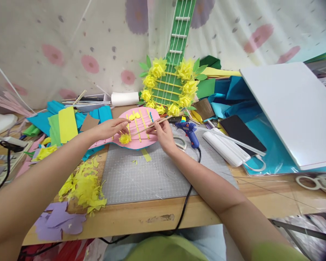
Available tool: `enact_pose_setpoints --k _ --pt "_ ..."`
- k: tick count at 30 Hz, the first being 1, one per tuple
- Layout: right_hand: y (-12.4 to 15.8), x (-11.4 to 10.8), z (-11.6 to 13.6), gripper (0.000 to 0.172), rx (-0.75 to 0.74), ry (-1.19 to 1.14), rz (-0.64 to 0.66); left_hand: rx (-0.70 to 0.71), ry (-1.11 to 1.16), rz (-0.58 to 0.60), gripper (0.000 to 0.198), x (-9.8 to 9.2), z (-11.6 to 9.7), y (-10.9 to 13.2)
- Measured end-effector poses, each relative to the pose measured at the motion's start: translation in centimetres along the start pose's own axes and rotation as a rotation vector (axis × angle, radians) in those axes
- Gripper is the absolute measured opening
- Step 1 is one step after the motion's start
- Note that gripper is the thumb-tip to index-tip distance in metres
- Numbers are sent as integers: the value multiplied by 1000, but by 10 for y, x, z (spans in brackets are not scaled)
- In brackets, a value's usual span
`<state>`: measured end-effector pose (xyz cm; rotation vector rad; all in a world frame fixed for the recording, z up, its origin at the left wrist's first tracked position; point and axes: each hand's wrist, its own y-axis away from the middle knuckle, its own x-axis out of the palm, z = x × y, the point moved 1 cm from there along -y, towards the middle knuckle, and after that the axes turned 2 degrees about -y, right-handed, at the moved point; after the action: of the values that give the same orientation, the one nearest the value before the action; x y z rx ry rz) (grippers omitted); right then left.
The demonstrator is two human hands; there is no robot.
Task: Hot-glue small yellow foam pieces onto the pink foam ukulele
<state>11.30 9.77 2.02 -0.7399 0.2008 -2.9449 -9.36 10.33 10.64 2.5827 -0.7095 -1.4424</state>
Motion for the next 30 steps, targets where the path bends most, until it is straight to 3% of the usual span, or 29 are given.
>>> enact_pose_setpoints --k 7,15,24,30 --pt "-3 -3 -1 28 -13 -5 -32 31 -43 -11 60 3 1 9" --pt "-1 1 -5 32 37 -30 20 48 -52 -5 59 3 2 11" --pt "-10 0 -16 30 138 -106 25 10 -54 -61 63 2 1 12" --pt "-11 -6 -13 28 126 -71 -21 49 3 -150 64 2 8 15"
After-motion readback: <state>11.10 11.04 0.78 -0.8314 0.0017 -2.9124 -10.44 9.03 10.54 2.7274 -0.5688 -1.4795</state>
